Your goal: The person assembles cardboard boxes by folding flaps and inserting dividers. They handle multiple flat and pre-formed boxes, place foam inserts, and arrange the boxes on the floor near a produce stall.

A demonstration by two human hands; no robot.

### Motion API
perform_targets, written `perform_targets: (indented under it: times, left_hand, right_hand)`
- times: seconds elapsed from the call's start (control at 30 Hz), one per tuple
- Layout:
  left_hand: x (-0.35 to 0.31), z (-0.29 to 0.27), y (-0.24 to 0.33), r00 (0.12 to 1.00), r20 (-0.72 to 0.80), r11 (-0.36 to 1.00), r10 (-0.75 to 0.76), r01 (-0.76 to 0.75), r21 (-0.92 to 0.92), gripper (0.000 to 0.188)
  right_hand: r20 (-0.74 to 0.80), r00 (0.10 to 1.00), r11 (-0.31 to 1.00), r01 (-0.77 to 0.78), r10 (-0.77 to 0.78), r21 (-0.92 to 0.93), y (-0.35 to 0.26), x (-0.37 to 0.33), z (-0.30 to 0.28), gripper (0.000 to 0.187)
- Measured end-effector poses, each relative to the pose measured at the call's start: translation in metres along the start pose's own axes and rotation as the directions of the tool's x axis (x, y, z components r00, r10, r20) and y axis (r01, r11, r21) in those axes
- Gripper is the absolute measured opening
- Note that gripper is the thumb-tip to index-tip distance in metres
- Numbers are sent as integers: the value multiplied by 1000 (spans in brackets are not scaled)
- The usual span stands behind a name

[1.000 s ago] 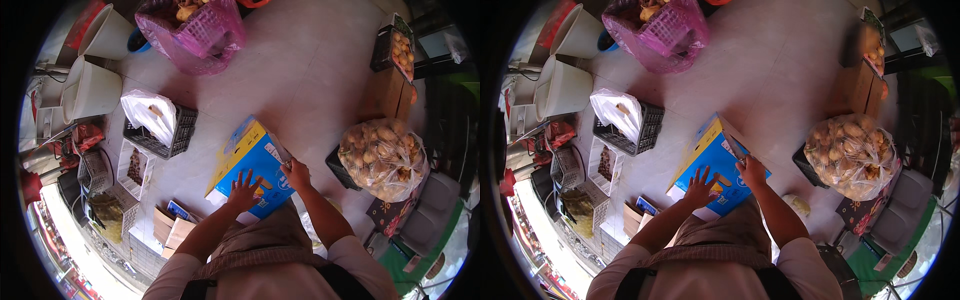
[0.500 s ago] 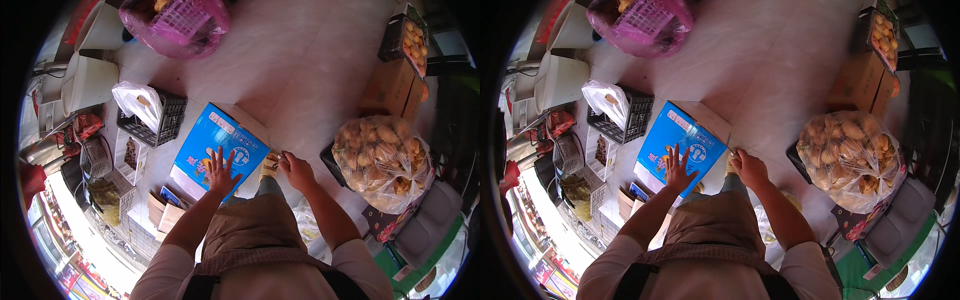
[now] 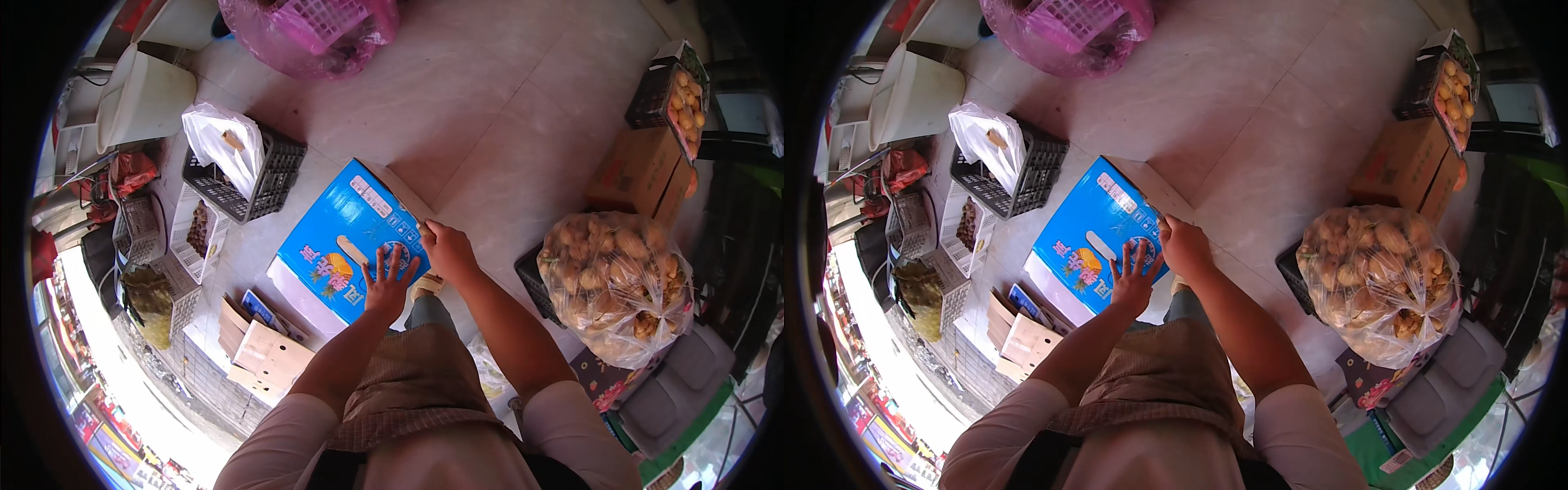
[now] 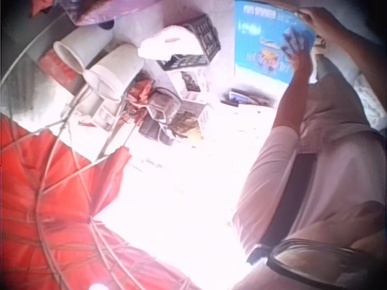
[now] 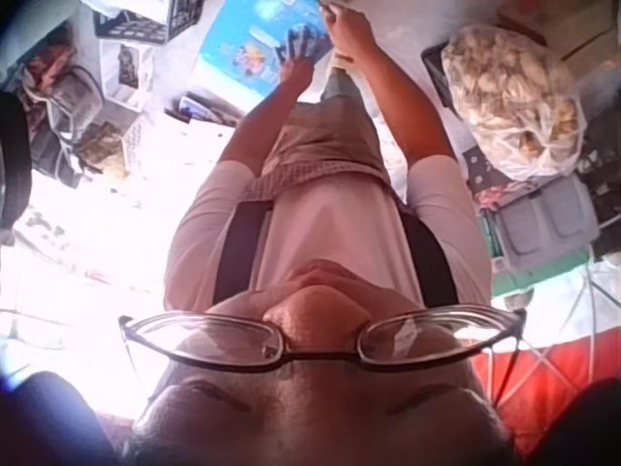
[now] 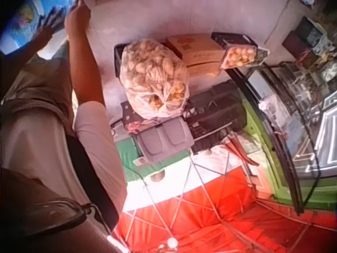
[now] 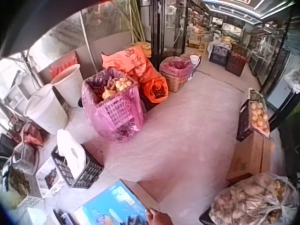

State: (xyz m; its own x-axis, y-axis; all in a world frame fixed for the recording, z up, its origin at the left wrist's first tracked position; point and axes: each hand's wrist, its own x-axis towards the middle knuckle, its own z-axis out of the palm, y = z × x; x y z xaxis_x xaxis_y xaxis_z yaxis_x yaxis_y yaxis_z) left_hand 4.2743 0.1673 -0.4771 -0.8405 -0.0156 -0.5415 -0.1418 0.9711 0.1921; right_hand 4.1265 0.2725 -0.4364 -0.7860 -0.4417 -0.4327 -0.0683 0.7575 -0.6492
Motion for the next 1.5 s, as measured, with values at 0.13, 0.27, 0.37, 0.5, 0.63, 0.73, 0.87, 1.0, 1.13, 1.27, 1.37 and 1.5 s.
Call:
perform_targets:
  times: [0.13, 0.27, 0.37, 0.5, 0.63, 0.73, 0.87, 1.0, 1.13, 1.27, 1.37, 1.5]
  left_hand:
    - [-10, 3, -3, 1000, 3, 999, 19, -19, 44, 73]
    - [-32, 17, -11, 996, 7, 995, 94, -94, 44, 82]
    - [-41, 30, -12, 993, -2, 993, 114, -114, 42, 82]
    - [-41, 20, -7, 992, 94, 996, 87, -87, -2, 81]
    - [-35, 17, -11, 989, 113, 995, 94, -95, 2, 82]
    - [-33, 29, -16, 992, 17, 990, 125, -126, 66, 84]
    - [-39, 24, -10, 988, 114, 993, 105, -110, 40, 83]
    - [-43, 8, -7, 963, 176, 978, 204, -207, -3, 78]
    - [-36, 25, -18, 961, 103, 959, 255, -265, 101, 83]
    - [-32, 30, -18, 960, 53, 958, 274, -278, 76, 76]
    - [-30, 24, -20, 952, 95, 953, 291, -297, 62, 74]
    - [-35, 22, -17, 953, 144, 954, 266, -282, 105, 72]
  right_hand:
    - [69, 996, 998, -52, 49, 44, -6, -3, 3, 31]
    - [147, 985, 994, -95, 86, 52, -2, -27, -3, 32]
    - [187, 976, 991, -123, 113, 44, 1, -42, -5, 32]
    - [153, 982, 994, -109, 109, -13, -6, -31, 7, 31]
    - [130, 980, 979, -131, 151, -153, -18, 16, 36, 28]
    - [120, 976, 970, -156, 180, -185, -25, 29, 42, 27]
    - [115, 965, 967, -221, 236, -128, -12, -20, 36, 28]
    - [111, 938, 942, -317, 329, -110, 12, -84, 12, 31]
    - [154, 904, 886, -423, 399, 188, 29, -81, 20, 23]
    - [409, 702, 528, -710, 583, 466, -8, -24, 9, 20]
    - [124, 851, 798, -522, 510, 301, 21, -18, 40, 21]
    - [14, 923, 882, -372, 385, 288, 55, -102, 72, 35]
